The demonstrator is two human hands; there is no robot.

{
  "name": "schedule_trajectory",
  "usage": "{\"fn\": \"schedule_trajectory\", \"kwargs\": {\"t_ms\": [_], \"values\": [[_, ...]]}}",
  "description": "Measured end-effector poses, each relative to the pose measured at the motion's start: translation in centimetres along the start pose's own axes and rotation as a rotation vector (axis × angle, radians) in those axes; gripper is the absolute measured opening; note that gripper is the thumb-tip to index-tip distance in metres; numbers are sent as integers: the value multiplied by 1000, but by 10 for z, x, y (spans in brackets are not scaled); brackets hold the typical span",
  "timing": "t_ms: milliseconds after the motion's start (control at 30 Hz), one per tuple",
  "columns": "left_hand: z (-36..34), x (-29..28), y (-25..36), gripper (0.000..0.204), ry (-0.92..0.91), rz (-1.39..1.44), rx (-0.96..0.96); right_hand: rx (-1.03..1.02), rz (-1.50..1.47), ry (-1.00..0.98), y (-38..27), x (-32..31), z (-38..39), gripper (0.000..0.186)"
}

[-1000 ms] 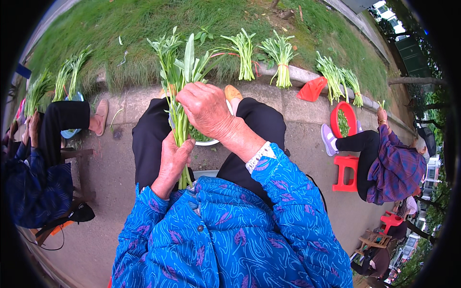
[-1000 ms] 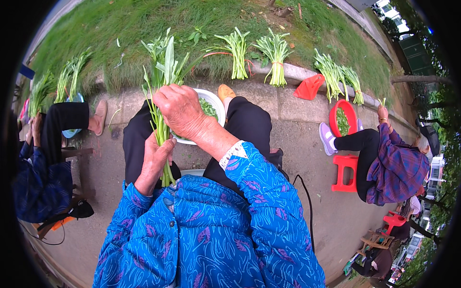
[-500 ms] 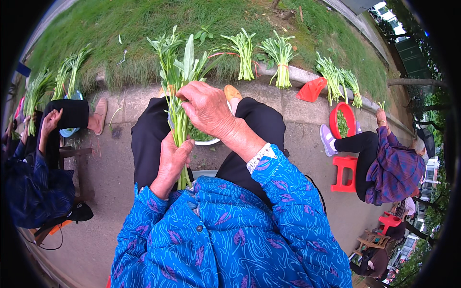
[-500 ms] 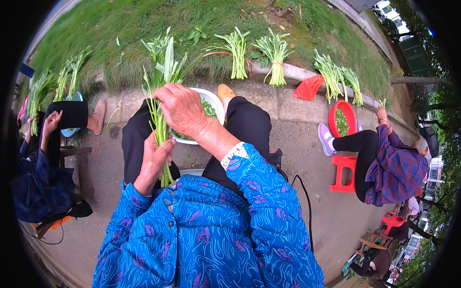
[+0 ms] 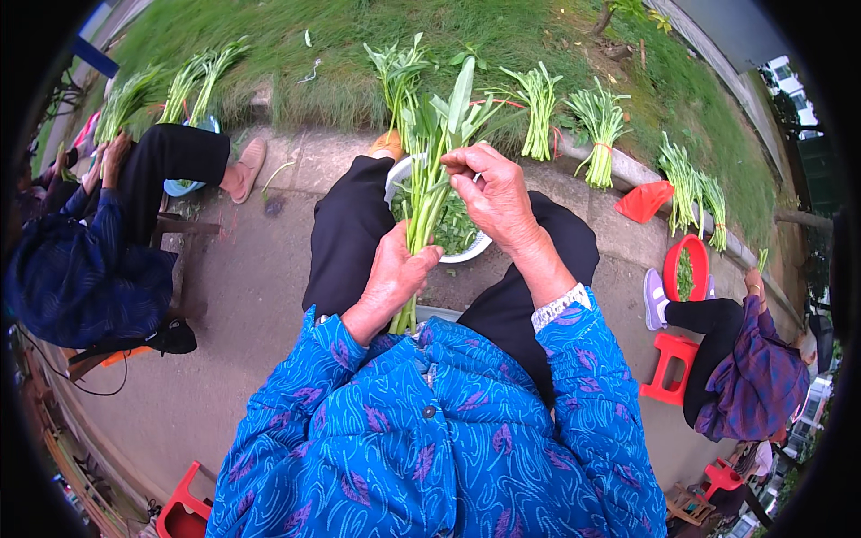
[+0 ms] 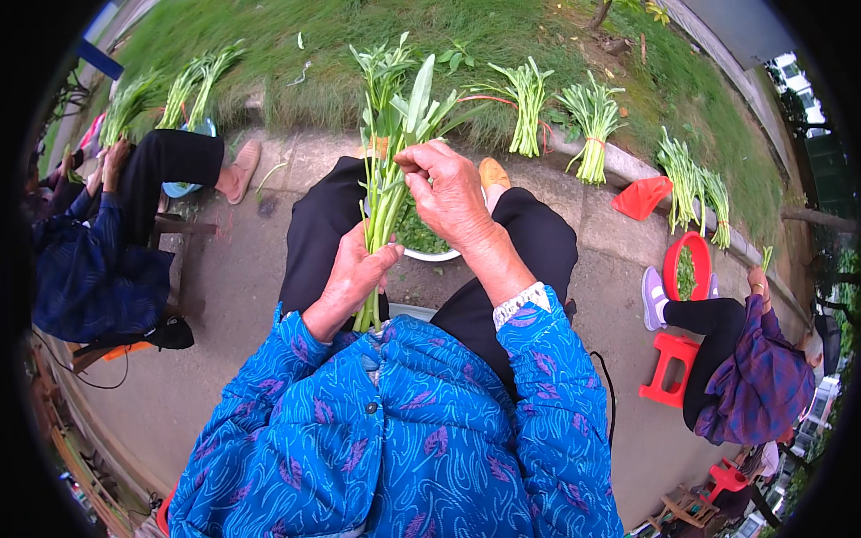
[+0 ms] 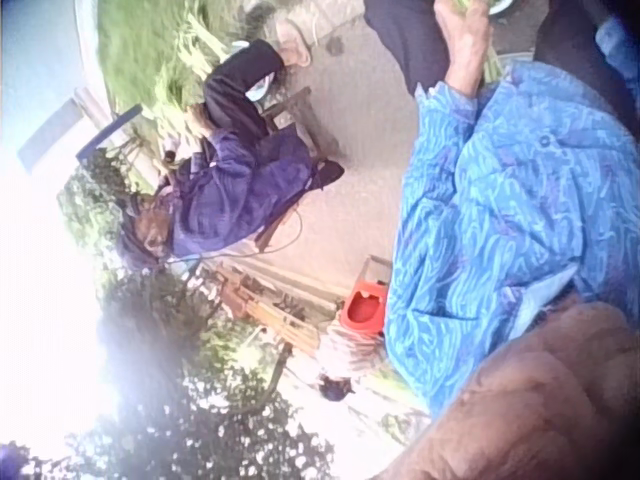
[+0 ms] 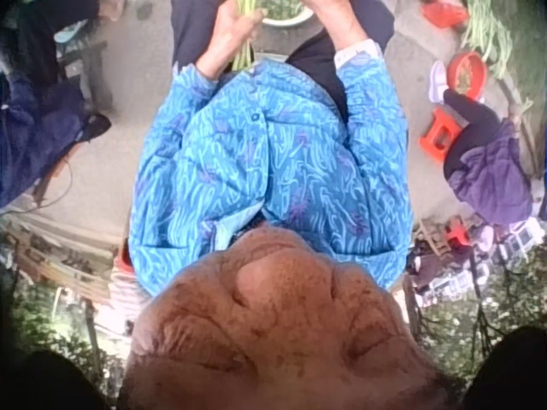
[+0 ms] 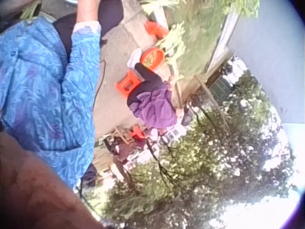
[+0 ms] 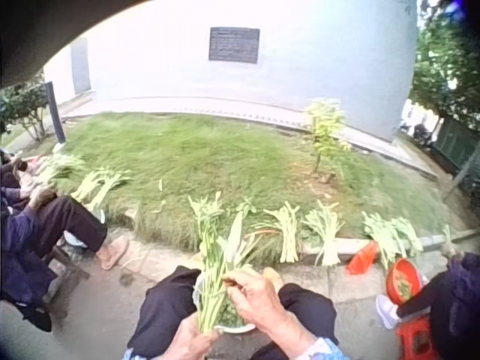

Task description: The person sorts and cleans bunches of leafy green vegetables by hand, removing individual leaves and placing them into a white bowl while sitting outdoors.

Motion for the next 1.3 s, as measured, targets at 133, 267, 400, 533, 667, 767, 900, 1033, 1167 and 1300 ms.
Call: {"fn": "schedule_trajectory", "kwargs": {"t_ms": [133, 267, 400, 533, 667, 767, 900, 1033, 1167, 1300], "values": [[-1, -1, -2, 22, 22, -41, -9, -111, 136, -45, -5, -1, 0, 29], [-1, -1, -2, 21, 19, -32, -11, -154, 160, -75, -12, 0, 0, 31], [-2, -3, -5, 21, 13, -22, -5, -186, 182, -75, -14, 2, 2, 31], [-1, 0, -2, 21, 11, -13, -8, -197, 203, -22, -13, -2, 2, 27], [-1, -3, -4, 22, 19, -1, 1, -365, 318, 52, -23, 2, 4, 19], [-4, -4, -10, 23, 23, 6, -5, -384, 316, 83, -22, 6, 8, 20], [-4, -1, -8, 21, 24, -5, -10, -368, 369, 93, -18, 7, 11, 21], [-3, 3, -3, 18, 16, 10, -20, -325, 400, 118, -11, 9, 14, 21], [-3, 3, -5, 18, 16, 23, -26, -289, 415, 112, -9, 13, 16, 22], [-4, 2, -7, 18, 5, 35, -37, -261, 404, 135, -4, 16, 16, 21]]}}
Point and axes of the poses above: each hand's wrist, its own z-axis away from the middle knuckle, its own x-axis out of the palm, y = z × x, the point moved 6 cm from there along -z, towards the middle knuckle, and after that the axes turned 3 degrees about y, right-handed, at the moved point
